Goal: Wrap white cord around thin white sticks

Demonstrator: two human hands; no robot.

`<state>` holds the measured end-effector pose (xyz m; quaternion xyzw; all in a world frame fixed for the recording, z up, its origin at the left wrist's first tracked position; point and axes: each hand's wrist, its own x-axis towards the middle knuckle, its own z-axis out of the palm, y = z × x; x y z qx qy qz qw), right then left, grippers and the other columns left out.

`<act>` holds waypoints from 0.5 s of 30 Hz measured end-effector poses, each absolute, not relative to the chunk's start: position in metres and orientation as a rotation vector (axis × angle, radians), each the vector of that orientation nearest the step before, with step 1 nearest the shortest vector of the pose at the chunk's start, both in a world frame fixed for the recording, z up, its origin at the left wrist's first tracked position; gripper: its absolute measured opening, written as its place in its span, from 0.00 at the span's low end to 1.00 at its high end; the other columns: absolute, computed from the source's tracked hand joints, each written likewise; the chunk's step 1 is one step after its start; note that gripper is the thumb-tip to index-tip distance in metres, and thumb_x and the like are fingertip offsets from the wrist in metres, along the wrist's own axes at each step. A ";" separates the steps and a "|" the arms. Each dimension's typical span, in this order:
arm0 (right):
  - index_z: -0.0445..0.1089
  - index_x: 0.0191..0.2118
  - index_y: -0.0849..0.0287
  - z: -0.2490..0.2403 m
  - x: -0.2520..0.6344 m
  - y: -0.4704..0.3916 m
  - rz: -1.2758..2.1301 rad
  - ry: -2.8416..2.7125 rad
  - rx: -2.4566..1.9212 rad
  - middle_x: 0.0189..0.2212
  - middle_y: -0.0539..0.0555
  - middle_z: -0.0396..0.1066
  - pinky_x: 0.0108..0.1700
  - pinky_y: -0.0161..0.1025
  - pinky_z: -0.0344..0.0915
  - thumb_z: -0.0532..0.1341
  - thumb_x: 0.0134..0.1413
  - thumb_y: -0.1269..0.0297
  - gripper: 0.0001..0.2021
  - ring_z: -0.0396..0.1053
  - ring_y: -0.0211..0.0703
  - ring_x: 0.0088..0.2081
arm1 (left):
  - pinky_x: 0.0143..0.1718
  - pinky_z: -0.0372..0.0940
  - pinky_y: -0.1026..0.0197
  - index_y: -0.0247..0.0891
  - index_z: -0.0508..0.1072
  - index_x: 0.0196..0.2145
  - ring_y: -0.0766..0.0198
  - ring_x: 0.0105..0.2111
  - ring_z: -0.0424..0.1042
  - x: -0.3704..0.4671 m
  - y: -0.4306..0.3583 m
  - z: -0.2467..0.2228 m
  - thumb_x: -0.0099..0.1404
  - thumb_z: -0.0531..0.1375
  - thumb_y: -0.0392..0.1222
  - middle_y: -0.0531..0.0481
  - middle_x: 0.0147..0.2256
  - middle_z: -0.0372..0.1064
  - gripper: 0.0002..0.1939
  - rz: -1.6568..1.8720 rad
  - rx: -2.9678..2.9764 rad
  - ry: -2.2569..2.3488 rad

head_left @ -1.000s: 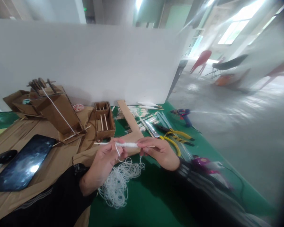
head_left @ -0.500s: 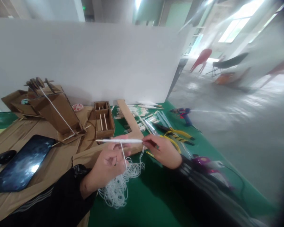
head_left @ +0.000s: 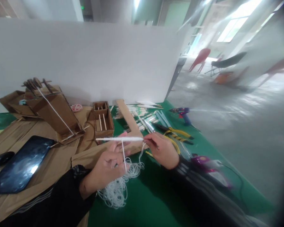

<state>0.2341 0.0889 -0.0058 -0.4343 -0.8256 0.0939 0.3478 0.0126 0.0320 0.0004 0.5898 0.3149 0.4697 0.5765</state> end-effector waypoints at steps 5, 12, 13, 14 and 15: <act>0.68 0.35 0.58 -0.006 0.234 0.087 0.310 -2.190 -1.094 0.26 0.53 0.69 0.33 0.36 0.60 0.51 0.64 0.65 0.10 0.66 0.41 0.28 | 0.55 0.62 0.46 0.34 0.67 0.18 0.45 0.60 0.55 0.010 0.035 -0.010 0.60 0.62 0.35 0.52 0.65 0.47 0.15 1.175 1.299 0.738; 0.67 0.35 0.59 -0.008 0.236 0.086 0.544 -2.210 -1.109 0.20 0.49 0.64 0.26 0.34 0.56 0.48 0.66 0.61 0.14 0.59 0.37 0.20 | 0.51 0.66 0.51 0.34 0.68 0.19 0.45 0.58 0.61 0.008 0.035 -0.008 0.63 0.60 0.37 0.50 0.65 0.48 0.15 1.235 1.181 0.737; 0.67 0.35 0.59 -0.008 0.236 0.086 0.576 -2.214 -1.104 0.21 0.49 0.65 0.26 0.34 0.56 0.47 0.66 0.60 0.15 0.60 0.37 0.21 | 0.52 0.66 0.50 0.34 0.68 0.19 0.45 0.58 0.61 0.008 0.036 -0.008 0.63 0.61 0.37 0.50 0.64 0.50 0.14 1.247 1.167 0.729; 0.68 0.35 0.59 -0.008 0.236 0.086 0.602 -2.213 -1.101 0.21 0.50 0.65 0.26 0.34 0.56 0.47 0.67 0.59 0.15 0.61 0.38 0.21 | 0.52 0.66 0.51 0.34 0.68 0.19 0.45 0.58 0.61 0.008 0.036 -0.008 0.63 0.61 0.36 0.49 0.63 0.52 0.14 1.263 1.149 0.725; 0.68 0.36 0.59 -0.009 0.235 0.086 0.621 -2.209 -1.098 0.22 0.50 0.66 0.26 0.34 0.57 0.47 0.67 0.59 0.16 0.62 0.38 0.22 | 0.52 0.66 0.51 0.34 0.69 0.19 0.46 0.58 0.61 0.007 0.036 -0.007 0.62 0.61 0.36 0.48 0.62 0.55 0.14 1.278 1.128 0.725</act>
